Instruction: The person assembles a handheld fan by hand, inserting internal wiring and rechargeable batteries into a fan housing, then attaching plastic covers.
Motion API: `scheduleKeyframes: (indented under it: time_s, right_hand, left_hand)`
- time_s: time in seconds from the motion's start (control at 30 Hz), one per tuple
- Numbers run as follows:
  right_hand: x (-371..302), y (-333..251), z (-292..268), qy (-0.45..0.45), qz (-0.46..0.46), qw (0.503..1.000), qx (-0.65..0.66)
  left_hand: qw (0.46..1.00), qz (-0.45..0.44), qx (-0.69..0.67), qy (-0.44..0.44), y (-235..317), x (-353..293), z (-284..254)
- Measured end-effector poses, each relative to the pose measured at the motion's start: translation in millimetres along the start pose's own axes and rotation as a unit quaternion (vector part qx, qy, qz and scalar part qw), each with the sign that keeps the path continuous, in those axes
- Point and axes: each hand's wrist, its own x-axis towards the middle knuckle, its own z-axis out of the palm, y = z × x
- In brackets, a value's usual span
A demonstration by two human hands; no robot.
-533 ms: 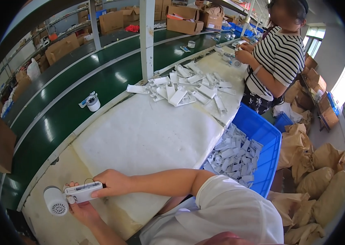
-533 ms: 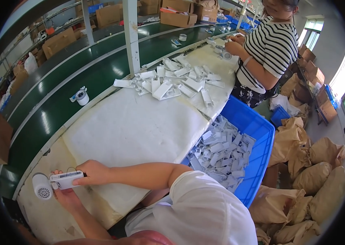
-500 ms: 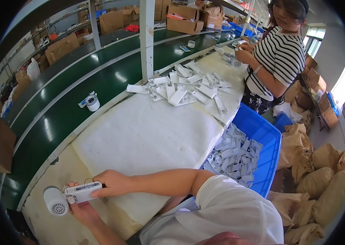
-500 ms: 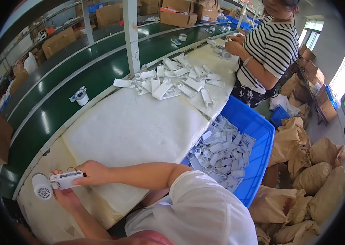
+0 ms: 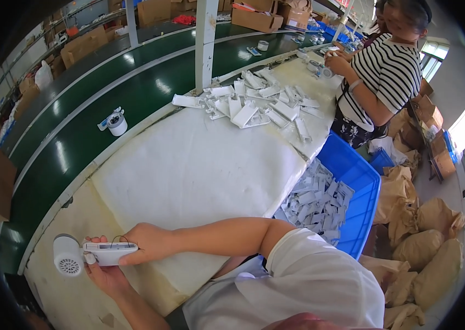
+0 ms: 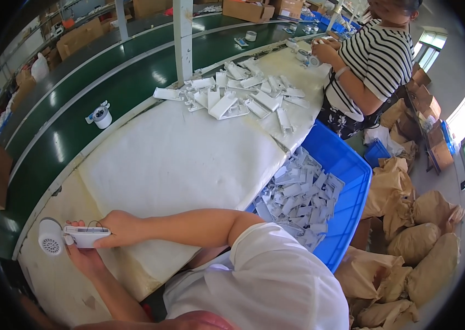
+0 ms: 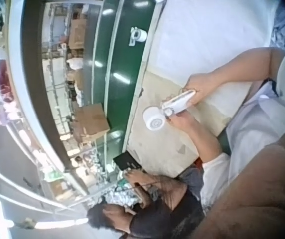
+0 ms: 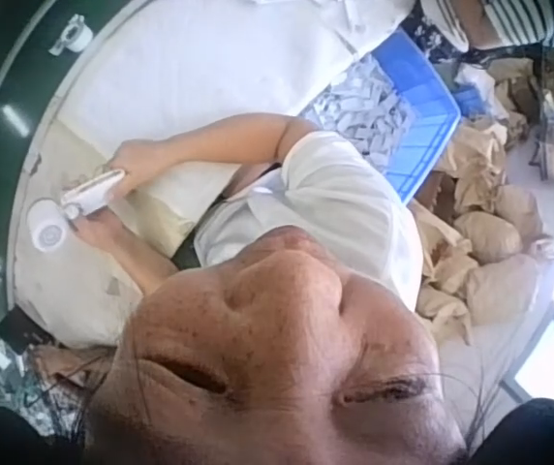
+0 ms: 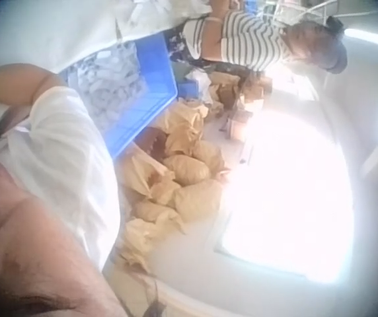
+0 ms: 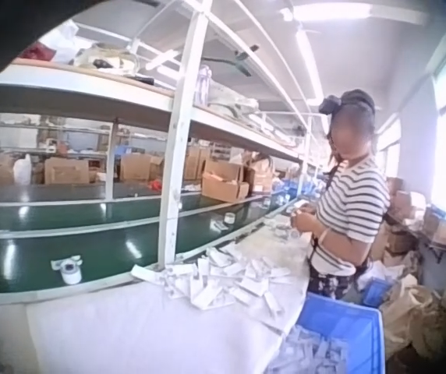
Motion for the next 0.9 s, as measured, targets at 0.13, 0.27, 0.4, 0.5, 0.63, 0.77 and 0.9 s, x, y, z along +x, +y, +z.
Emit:
scheduleKeyframes:
  time_s: [0.13, 0.27, 0.4, 0.5, 0.63, 0.77, 0.9]
  right_hand:
    - [-2.2, 1.1, 3.8, 0.040, -0.023, 0.994, -0.095]
    - [-2.5, 7.1, 3.3, 0.042, -0.032, 0.997, -0.052]
    - [-1.6, -5.0, -32.0, 0.027, 0.034, 0.995, -0.084]
    - [-14.7, -8.8, -98.4, 0.073, -0.142, 0.960, 0.231]
    - [-41.3, -35.4, -140.5, -0.067, -0.395, 0.673, 0.622]
    - [-13.2, -29.4, -78.4, 0.204, -0.226, 0.946, -0.115]
    - [6.4, 26.9, -23.8, 0.231, -0.196, 0.949, -0.093]
  left_hand:
    - [1.000, 0.000, 0.006, -0.023, -0.3, 0.0, -5.2]
    - [1.000, -0.022, 0.013, -0.015, -2.2, -1.6, -1.6]
    - [0.997, -0.068, -0.040, 0.025, -10.3, 4.2, -10.3]
    - [0.987, -0.120, -0.105, 0.032, -9.6, 9.0, -11.6]
    - [0.980, -0.149, -0.133, 0.022, -5.5, 8.6, -16.9]
    - [0.955, -0.211, -0.189, -0.092, -14.1, 6.5, -12.1]
    - [0.962, -0.235, -0.132, 0.033, -32.6, -2.6, -3.7]
